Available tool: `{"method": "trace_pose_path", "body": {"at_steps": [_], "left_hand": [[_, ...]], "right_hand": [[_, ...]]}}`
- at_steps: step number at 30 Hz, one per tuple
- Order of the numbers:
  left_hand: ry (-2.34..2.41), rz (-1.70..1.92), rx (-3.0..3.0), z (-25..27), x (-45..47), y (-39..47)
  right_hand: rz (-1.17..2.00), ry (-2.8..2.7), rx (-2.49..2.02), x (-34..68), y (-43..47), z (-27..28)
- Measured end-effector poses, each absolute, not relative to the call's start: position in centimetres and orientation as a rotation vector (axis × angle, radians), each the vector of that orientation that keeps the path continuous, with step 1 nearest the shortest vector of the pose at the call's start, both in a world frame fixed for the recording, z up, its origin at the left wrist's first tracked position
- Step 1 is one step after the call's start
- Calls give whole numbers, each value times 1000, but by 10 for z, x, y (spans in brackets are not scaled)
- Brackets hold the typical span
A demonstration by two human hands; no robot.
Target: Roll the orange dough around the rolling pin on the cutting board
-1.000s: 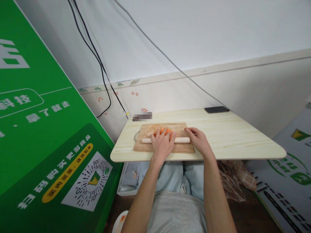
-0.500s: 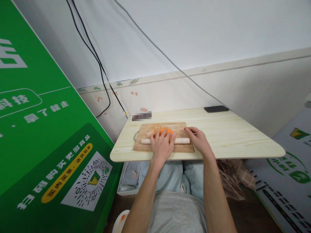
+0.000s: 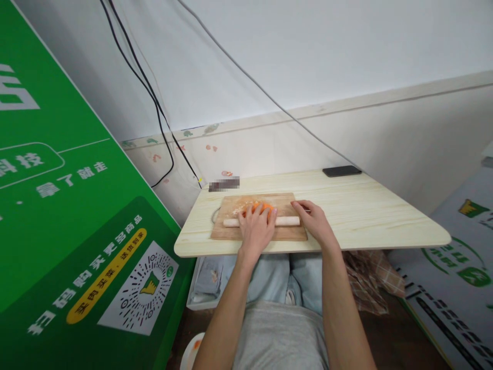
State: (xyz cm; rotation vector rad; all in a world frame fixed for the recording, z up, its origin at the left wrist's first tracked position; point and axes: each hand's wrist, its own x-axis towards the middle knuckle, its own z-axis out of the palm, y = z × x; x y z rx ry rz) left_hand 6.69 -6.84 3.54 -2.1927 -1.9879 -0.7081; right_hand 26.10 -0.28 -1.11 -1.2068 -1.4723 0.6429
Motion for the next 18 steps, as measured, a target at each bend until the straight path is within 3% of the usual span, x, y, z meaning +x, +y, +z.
{"method": "trace_pose_path", "body": {"at_steps": [18], "left_hand": [[-2024, -666, -2161, 35, 68, -59]], "right_hand": [[657, -1483, -1204, 261, -6, -8]]}}
